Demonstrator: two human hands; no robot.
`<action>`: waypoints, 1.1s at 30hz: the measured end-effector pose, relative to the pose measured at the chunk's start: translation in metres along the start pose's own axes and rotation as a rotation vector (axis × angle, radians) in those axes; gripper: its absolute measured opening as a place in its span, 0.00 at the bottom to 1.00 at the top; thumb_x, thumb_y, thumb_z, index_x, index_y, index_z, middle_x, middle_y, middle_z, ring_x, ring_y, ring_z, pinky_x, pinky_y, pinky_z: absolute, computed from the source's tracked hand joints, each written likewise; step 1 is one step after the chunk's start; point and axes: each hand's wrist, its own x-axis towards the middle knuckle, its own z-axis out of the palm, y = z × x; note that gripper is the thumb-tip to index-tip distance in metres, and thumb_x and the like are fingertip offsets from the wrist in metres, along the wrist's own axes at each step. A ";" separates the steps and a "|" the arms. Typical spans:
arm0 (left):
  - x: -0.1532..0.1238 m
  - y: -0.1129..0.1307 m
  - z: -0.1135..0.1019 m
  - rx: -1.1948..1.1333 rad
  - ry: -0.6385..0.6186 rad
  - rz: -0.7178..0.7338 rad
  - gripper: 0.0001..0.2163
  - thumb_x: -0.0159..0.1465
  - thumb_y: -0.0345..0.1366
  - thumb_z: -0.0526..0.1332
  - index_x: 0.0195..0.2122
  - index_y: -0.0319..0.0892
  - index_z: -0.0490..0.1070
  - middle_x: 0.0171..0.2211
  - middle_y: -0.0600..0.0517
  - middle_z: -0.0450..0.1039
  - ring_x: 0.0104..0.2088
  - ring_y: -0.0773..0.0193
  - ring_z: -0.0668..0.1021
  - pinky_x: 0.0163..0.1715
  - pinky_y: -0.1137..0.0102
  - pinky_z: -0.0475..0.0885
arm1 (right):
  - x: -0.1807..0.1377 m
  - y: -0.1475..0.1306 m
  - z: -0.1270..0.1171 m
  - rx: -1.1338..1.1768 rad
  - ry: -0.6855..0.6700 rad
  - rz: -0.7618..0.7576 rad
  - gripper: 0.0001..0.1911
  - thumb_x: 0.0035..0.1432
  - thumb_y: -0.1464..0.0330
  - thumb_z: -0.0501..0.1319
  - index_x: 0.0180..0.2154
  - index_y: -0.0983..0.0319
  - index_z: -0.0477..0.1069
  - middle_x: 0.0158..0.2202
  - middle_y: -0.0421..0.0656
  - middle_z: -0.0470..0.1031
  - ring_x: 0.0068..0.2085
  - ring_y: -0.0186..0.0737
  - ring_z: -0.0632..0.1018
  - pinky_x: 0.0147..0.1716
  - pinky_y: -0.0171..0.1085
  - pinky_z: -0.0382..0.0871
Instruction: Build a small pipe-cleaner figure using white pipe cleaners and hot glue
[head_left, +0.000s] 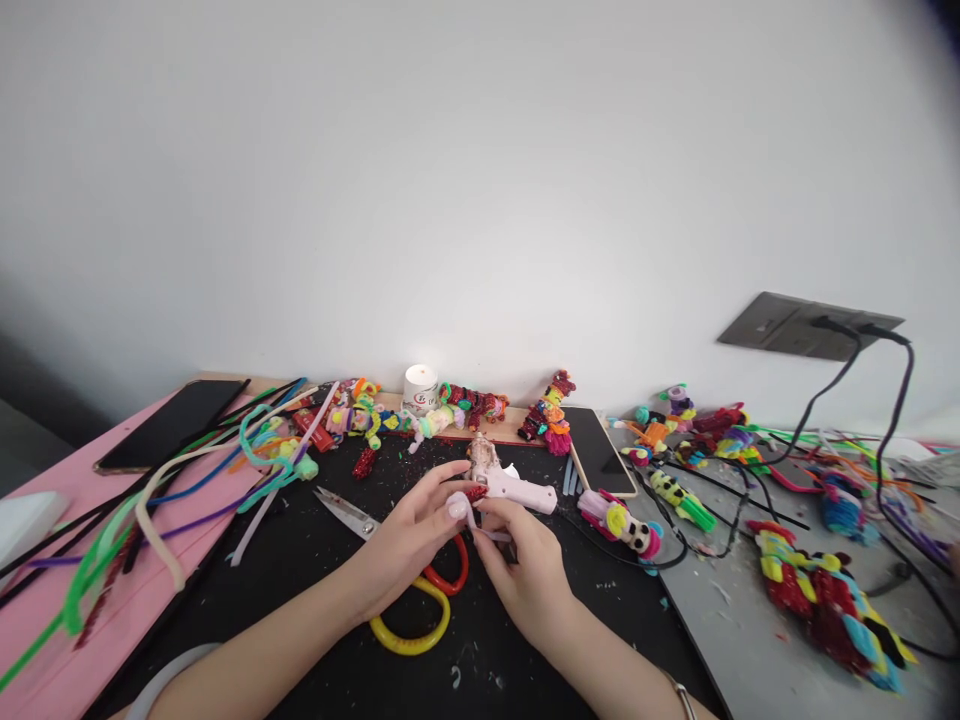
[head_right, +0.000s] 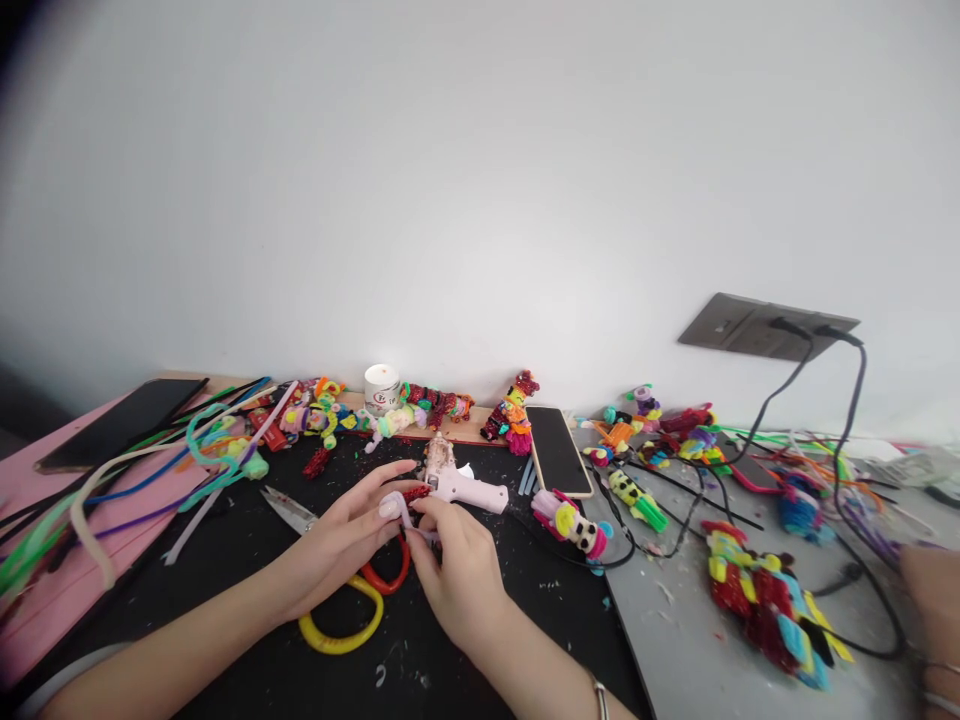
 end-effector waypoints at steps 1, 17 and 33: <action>0.000 0.000 0.001 -0.040 -0.012 -0.010 0.16 0.63 0.35 0.61 0.53 0.46 0.66 0.49 0.48 0.72 0.54 0.58 0.70 0.57 0.61 0.60 | 0.000 0.000 0.000 -0.003 0.008 -0.010 0.11 0.61 0.73 0.56 0.46 0.61 0.67 0.31 0.42 0.75 0.31 0.37 0.77 0.32 0.35 0.74; -0.002 0.000 0.001 -0.085 -0.025 -0.036 0.21 0.60 0.31 0.64 0.53 0.49 0.65 0.53 0.49 0.68 0.57 0.59 0.67 0.59 0.64 0.57 | 0.002 0.006 0.002 0.027 -0.012 -0.095 0.18 0.63 0.73 0.55 0.54 0.62 0.65 0.34 0.45 0.78 0.35 0.39 0.79 0.38 0.36 0.76; 0.002 0.008 -0.016 0.298 -0.231 -0.026 0.24 0.57 0.32 0.67 0.53 0.50 0.62 0.53 0.47 0.66 0.55 0.57 0.69 0.54 0.60 0.62 | 0.006 0.004 -0.003 -0.001 -0.089 -0.101 0.12 0.60 0.76 0.54 0.45 0.61 0.68 0.35 0.44 0.77 0.34 0.39 0.77 0.35 0.35 0.73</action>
